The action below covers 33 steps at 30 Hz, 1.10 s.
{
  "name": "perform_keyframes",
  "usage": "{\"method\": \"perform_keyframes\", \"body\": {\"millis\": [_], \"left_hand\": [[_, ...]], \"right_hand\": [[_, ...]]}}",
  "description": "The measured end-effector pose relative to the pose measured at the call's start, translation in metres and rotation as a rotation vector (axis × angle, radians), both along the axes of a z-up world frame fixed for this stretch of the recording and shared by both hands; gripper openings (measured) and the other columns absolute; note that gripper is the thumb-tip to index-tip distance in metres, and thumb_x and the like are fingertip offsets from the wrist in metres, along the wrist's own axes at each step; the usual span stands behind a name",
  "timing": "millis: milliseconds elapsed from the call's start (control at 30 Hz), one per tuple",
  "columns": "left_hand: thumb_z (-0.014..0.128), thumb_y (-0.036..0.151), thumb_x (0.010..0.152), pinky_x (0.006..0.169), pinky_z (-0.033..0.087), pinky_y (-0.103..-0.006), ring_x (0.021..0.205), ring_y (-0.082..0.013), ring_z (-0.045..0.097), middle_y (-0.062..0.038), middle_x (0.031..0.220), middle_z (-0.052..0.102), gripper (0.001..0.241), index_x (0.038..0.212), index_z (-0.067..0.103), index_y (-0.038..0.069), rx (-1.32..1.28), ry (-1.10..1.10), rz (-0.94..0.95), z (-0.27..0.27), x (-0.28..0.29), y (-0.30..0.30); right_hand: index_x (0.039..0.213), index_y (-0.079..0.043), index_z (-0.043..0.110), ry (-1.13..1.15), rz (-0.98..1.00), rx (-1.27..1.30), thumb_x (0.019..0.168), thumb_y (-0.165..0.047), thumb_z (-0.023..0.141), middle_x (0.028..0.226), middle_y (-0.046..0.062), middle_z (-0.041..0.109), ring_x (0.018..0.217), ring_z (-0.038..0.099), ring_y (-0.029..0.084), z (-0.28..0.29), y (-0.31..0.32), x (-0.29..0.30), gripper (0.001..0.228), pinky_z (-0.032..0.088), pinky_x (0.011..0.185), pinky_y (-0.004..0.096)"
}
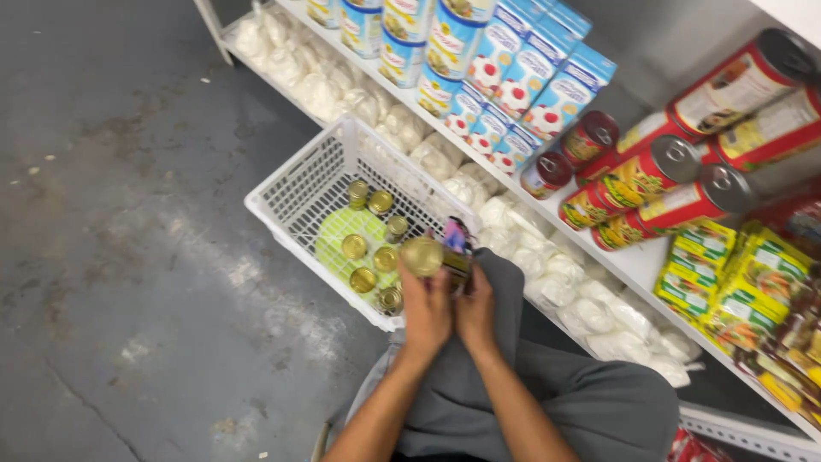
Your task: Wiping canned goods with a cloth and placing them on a grocery store shelf.
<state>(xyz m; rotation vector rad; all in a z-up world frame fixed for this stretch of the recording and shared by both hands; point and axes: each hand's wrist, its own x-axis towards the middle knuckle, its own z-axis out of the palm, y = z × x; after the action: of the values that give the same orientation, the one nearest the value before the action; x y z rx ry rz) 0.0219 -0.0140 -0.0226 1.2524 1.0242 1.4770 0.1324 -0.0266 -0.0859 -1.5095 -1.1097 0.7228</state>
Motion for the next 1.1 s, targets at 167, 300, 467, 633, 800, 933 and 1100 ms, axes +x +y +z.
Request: {"method": "perform_keyframes", "body": {"millis": [167, 300, 467, 633, 800, 933, 1100], "left_hand": [[0.071, 0.015, 0.092, 0.113, 0.042, -0.0435, 0.134, -0.0370, 0.055, -0.027, 0.150, 0.051, 0.069, 0.147, 0.037, -0.006, 0.173, 0.138, -0.010, 0.007, 0.005, -0.009], [0.068, 0.018, 0.096, 0.111, 0.045, -0.0403, 0.131, -0.0349, 0.060, -0.025, 0.143, 0.058, 0.068, 0.150, 0.033, -0.004, 0.084, -0.028, -0.015, -0.005, 0.009, 0.002], [0.067, 0.022, 0.099, 0.106, 0.050, -0.0389, 0.123, -0.0345, 0.066, -0.023, 0.134, 0.064, 0.066, 0.151, 0.034, -0.002, -0.093, -0.081, -0.005, -0.012, -0.003, 0.003], [0.076, 0.020, 0.091, 0.106, 0.050, -0.0408, 0.124, -0.0368, 0.066, -0.023, 0.133, 0.066, 0.070, 0.147, 0.040, -0.001, -0.011, 0.050, -0.142, 0.006, -0.008, -0.002], [0.084, 0.014, 0.077, 0.112, 0.042, -0.0492, 0.135, -0.0433, 0.053, -0.024, 0.152, 0.051, 0.075, 0.145, 0.052, 0.010, 0.333, 0.326, -0.188, 0.001, -0.009, -0.007], [0.086, 0.014, 0.073, 0.112, 0.040, -0.0510, 0.134, -0.0412, 0.050, -0.018, 0.151, 0.051, 0.079, 0.145, 0.054, 0.016, 0.279, 0.418, -0.199, 0.010, -0.018, 0.000], [0.087, 0.017, 0.072, 0.109, 0.038, -0.0540, 0.132, -0.0431, 0.049, -0.019, 0.144, 0.052, 0.075, 0.140, 0.055, 0.011, 0.296, 0.446, 0.057, 0.008, -0.018, 0.010]], "right_hand": [[0.128, -0.002, 0.062, -0.061, 0.147, -0.002, 0.102, -0.009, 0.053, 0.116, 0.006, 0.072, 0.107, 0.067, 0.017, -0.013, -0.016, 0.022, 0.029, 0.053, 0.090, 0.031], [0.137, 0.002, 0.067, 0.243, 0.061, -0.067, 0.104, -0.012, 0.055, 0.109, 0.011, 0.068, 0.090, 0.058, 0.018, -0.047, -0.024, 0.049, 0.038, 0.046, 0.077, 0.034], [0.133, 0.004, 0.062, 0.396, 0.268, 0.135, 0.107, -0.024, 0.054, 0.120, 0.010, 0.068, 0.108, 0.064, 0.017, 0.004, -0.035, 0.030, 0.039, 0.049, 0.095, 0.032], [0.146, 0.004, 0.048, 0.493, 0.096, 0.125, 0.103, -0.029, 0.065, 0.129, 0.011, 0.061, 0.115, 0.058, 0.021, -0.019, -0.035, 0.035, 0.056, 0.047, 0.098, 0.037], [0.158, -0.012, 0.026, 0.523, 0.196, 0.155, 0.083, -0.045, 0.073, 0.139, 0.011, 0.052, 0.125, 0.054, 0.021, 0.020, -0.010, 0.028, 0.095, 0.045, 0.105, 0.037], [0.154, -0.005, 0.037, 0.426, 0.271, 0.105, 0.084, -0.043, 0.071, 0.138, 0.010, 0.054, 0.126, 0.054, 0.020, 0.049, 0.002, 0.022, 0.087, 0.044, 0.107, 0.034], [0.141, -0.004, 0.052, 0.171, 0.471, -0.126, 0.090, -0.040, 0.064, 0.132, 0.012, 0.061, 0.124, 0.057, 0.020, 0.086, 0.027, 0.019, 0.063, 0.044, 0.108, 0.033]]}}
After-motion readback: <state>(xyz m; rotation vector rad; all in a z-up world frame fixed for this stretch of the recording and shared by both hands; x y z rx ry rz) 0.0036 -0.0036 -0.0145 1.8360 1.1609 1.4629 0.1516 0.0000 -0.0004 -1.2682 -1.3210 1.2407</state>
